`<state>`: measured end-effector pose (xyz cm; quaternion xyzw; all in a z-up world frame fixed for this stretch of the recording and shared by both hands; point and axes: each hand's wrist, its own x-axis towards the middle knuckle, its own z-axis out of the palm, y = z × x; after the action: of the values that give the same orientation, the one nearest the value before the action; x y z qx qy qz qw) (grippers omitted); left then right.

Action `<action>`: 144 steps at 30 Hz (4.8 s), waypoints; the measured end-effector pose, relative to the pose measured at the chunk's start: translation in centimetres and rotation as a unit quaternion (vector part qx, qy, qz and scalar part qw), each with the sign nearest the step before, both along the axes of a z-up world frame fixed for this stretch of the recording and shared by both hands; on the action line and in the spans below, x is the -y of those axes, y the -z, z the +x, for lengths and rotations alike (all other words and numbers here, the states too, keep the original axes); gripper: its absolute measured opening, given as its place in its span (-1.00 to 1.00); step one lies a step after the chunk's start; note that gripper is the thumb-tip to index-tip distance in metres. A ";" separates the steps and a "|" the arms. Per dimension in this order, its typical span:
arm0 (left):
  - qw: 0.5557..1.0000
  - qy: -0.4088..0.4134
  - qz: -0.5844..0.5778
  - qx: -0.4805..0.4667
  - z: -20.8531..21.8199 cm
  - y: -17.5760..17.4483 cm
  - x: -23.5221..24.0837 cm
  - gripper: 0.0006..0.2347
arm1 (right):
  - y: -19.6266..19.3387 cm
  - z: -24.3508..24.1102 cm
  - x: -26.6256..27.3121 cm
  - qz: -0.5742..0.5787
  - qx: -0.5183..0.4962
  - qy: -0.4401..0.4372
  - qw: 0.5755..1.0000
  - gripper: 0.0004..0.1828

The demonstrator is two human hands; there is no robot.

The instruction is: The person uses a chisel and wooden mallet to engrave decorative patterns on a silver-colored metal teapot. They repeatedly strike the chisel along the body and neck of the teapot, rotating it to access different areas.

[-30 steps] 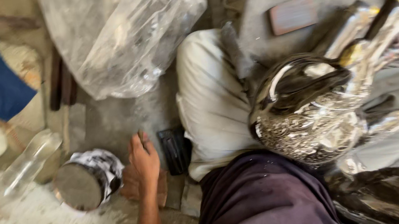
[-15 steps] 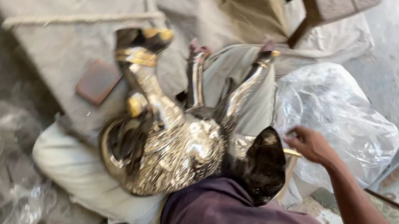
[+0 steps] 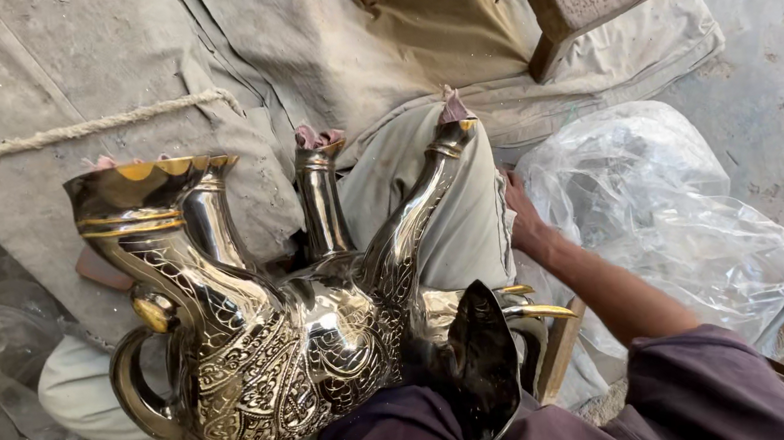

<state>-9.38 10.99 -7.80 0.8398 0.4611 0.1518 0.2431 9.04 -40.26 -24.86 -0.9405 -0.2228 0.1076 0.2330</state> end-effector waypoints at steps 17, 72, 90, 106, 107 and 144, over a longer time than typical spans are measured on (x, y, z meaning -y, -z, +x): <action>0.997 0.034 -0.036 -0.052 -9.7 8.6 -3.2 -0.81 | -18.0 -4.1 11.4 0.335 -0.019 0.305 0.891 0.08; 0.898 0.238 -0.229 0.290 12.3 -12.5 12.3 -0.71 | -44.2 8.1 -20.6 -0.201 0.431 -0.145 0.868 -0.57; 0.879 0.255 -0.230 0.330 12.5 -12.0 10.8 -0.82 | -45.5 9.0 -27.1 -0.267 0.358 -0.300 0.843 -0.70; 0.878 0.252 -0.235 0.331 12.4 -11.6 10.6 -0.84 | -47.5 8.0 -30.1 -0.334 0.325 -0.269 0.843 -0.77; 0.879 0.249 -0.241 0.327 12.4 -11.7 10.6 -0.84 | -47.1 8.2 -29.5 -0.361 0.370 -0.284 0.807 -0.80; 0.877 0.264 -0.236 0.326 12.2 -11.5 10.6 -0.86 | -46.5 9.1 -29.3 -0.241 0.334 -0.305 0.859 -0.77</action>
<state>2.82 0.44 3.73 0.7508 0.1394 0.2339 0.6018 18.14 -10.92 21.65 -0.8315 -0.5303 -0.0973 -0.1338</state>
